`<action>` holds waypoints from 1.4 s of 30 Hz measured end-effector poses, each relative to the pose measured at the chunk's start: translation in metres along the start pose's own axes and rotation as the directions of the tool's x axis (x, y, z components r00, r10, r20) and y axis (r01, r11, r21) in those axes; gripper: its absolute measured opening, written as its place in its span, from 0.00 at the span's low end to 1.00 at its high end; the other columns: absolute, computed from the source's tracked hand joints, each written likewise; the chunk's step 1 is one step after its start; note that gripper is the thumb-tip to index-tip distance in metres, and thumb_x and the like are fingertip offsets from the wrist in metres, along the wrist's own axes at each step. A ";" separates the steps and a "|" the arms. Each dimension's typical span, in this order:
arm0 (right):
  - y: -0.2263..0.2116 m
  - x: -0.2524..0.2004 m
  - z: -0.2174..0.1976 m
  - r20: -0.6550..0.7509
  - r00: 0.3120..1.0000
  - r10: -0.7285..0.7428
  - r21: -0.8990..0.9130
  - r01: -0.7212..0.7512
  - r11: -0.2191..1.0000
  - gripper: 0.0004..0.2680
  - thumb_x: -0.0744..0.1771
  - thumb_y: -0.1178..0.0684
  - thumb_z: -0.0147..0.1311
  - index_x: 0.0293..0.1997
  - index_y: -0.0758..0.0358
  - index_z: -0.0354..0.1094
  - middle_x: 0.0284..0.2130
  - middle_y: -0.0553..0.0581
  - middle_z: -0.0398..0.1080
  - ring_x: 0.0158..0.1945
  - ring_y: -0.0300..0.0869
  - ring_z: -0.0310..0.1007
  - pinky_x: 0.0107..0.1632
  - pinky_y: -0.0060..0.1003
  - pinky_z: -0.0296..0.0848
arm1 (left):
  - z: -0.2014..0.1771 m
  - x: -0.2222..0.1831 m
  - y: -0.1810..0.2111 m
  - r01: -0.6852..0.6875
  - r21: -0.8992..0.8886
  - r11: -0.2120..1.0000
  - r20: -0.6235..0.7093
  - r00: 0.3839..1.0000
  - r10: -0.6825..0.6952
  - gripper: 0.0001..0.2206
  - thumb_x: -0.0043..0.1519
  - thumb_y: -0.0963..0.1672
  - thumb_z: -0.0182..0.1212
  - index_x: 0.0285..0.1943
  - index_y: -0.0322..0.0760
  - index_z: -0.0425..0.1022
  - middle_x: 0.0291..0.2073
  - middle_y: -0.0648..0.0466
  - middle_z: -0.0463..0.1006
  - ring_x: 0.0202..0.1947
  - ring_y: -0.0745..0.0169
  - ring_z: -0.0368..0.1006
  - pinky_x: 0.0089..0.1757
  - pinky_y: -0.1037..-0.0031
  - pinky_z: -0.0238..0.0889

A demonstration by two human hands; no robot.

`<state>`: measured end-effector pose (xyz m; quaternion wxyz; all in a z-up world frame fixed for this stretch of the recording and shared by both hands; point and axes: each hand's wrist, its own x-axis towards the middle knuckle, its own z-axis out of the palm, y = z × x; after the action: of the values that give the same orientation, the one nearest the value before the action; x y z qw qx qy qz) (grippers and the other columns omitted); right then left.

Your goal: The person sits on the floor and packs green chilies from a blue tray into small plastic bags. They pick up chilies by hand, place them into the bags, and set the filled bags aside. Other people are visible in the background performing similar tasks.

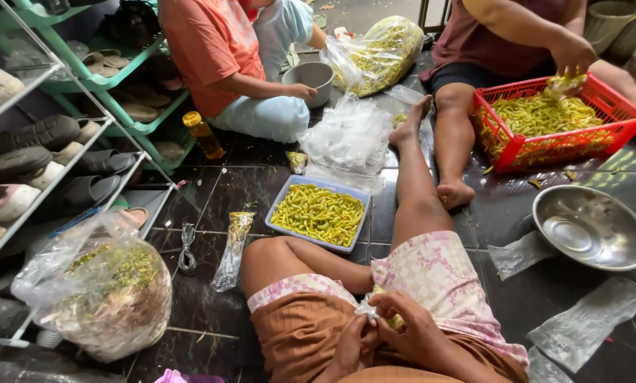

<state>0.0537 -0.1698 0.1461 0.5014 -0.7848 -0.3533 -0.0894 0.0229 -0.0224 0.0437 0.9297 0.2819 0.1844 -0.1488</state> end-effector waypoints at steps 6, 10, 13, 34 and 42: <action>0.004 -0.022 -0.008 0.042 0.958 0.282 0.239 -0.284 0.929 0.10 0.65 0.56 0.64 0.47 0.58 0.68 0.33 0.50 0.72 0.33 0.34 0.76 0.36 0.28 0.77 | 0.016 -0.018 0.008 0.012 0.127 0.992 0.064 0.998 -0.021 0.09 0.69 0.41 0.48 0.34 0.34 0.66 0.10 0.57 0.48 0.10 0.72 0.42 0.19 0.79 0.34; 0.009 -0.022 -0.001 0.001 0.947 0.323 0.296 -0.308 0.904 0.06 0.64 0.57 0.63 0.41 0.57 0.69 0.29 0.48 0.73 0.33 0.31 0.75 0.38 0.27 0.75 | -0.021 0.013 -0.005 0.187 0.030 0.982 0.034 0.982 -0.188 0.14 0.65 0.43 0.49 0.24 0.40 0.61 0.07 0.60 0.46 0.07 0.73 0.40 0.15 0.80 0.30; -0.009 -0.034 0.007 -0.024 0.910 0.413 0.295 -0.388 0.873 0.04 0.65 0.53 0.61 0.39 0.54 0.70 0.31 0.44 0.72 0.35 0.30 0.70 0.38 0.27 0.71 | -0.048 -0.007 -0.006 0.251 0.074 0.965 -0.073 0.967 -0.245 0.15 0.61 0.48 0.56 0.21 0.46 0.63 0.08 0.62 0.50 0.09 0.74 0.43 0.16 0.81 0.32; -0.025 -0.020 -0.015 -0.009 0.946 0.323 0.455 -0.284 0.844 0.05 0.64 0.62 0.55 0.36 0.58 0.63 0.30 0.48 0.67 0.35 0.34 0.70 0.41 0.30 0.71 | 0.004 -0.018 0.014 -0.051 0.257 0.965 0.019 0.999 0.048 0.17 0.72 0.45 0.46 0.30 0.32 0.68 0.07 0.58 0.50 0.08 0.72 0.42 0.16 0.81 0.35; -0.032 -0.022 -0.010 0.126 0.897 0.423 0.796 -0.346 0.497 0.10 0.66 0.68 0.50 0.35 0.59 0.51 0.36 0.59 0.67 0.35 0.48 0.82 0.41 0.36 0.82 | 0.011 -0.016 0.005 -0.049 0.253 0.966 -0.056 0.996 0.066 0.05 0.67 0.41 0.56 0.39 0.37 0.75 0.18 0.59 0.65 0.17 0.76 0.52 0.23 0.83 0.44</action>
<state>0.0191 -0.1810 0.1633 0.8211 -0.5274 -0.1494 0.1594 0.0139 -0.0221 0.0614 0.8840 0.4074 0.1855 -0.1349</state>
